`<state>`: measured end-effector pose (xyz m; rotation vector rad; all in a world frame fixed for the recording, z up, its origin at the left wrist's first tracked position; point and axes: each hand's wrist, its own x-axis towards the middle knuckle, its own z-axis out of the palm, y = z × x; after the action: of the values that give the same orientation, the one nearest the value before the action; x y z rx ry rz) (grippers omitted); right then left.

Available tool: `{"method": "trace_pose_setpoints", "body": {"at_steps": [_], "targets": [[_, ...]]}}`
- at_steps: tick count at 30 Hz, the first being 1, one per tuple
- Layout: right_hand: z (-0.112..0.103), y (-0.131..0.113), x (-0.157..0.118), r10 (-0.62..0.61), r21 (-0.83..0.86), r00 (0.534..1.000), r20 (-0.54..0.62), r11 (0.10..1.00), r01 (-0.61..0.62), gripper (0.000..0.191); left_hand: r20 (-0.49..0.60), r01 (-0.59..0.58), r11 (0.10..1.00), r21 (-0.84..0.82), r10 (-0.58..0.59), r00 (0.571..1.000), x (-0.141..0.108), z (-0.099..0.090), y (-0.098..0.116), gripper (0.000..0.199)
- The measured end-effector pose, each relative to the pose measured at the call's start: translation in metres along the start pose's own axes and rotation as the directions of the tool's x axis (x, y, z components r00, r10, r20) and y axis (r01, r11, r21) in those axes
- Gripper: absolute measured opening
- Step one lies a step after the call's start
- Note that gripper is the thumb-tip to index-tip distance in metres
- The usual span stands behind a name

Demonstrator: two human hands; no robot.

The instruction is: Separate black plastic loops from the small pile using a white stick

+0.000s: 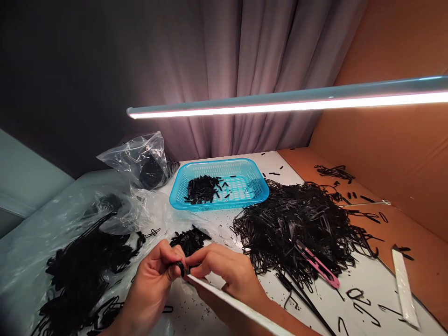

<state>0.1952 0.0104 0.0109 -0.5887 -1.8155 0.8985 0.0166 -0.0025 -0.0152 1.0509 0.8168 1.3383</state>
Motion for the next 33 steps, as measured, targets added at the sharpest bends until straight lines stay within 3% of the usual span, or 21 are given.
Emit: {"method": "trace_pose_setpoints", "body": {"at_steps": [12,17,21,24,28,30,33], "targets": [[-0.003,0.010,-0.004,-0.128,-0.165,0.987,0.093,0.976,0.142,0.007,0.010,0.044,0.998,0.036,-0.045,0.999,0.000,-0.003,0.001,0.013],[-0.001,0.007,-0.004,-0.287,-0.349,0.944,0.162,0.878,0.327,0.010,-0.071,0.065,0.994,0.089,-0.059,0.996,-0.003,-0.002,0.003,0.017],[0.003,-0.004,-0.008,-0.288,-0.467,0.923,0.255,0.799,0.379,0.017,-0.125,0.104,0.992,0.065,-0.095,0.988,-0.007,0.003,0.006,0.018],[0.005,-0.008,-0.011,-0.341,-0.479,0.916,0.213,0.780,0.402,0.018,-0.102,0.096,0.995,0.016,-0.094,0.990,-0.009,0.006,0.008,0.017],[0.005,-0.001,-0.012,-0.298,-0.427,0.954,0.042,0.858,0.286,0.016,-0.007,0.058,0.998,-0.040,-0.059,0.998,-0.008,0.007,0.006,0.017],[0.003,0.003,-0.011,-0.107,-0.282,0.992,-0.073,0.956,0.082,0.010,0.026,0.059,0.997,-0.052,-0.058,0.998,-0.007,0.007,0.005,0.018],[0.000,0.004,-0.008,0.202,-0.028,0.975,-0.095,0.978,-0.206,0.008,0.028,0.049,0.997,-0.055,-0.048,0.998,-0.005,0.005,0.006,0.018]]}}
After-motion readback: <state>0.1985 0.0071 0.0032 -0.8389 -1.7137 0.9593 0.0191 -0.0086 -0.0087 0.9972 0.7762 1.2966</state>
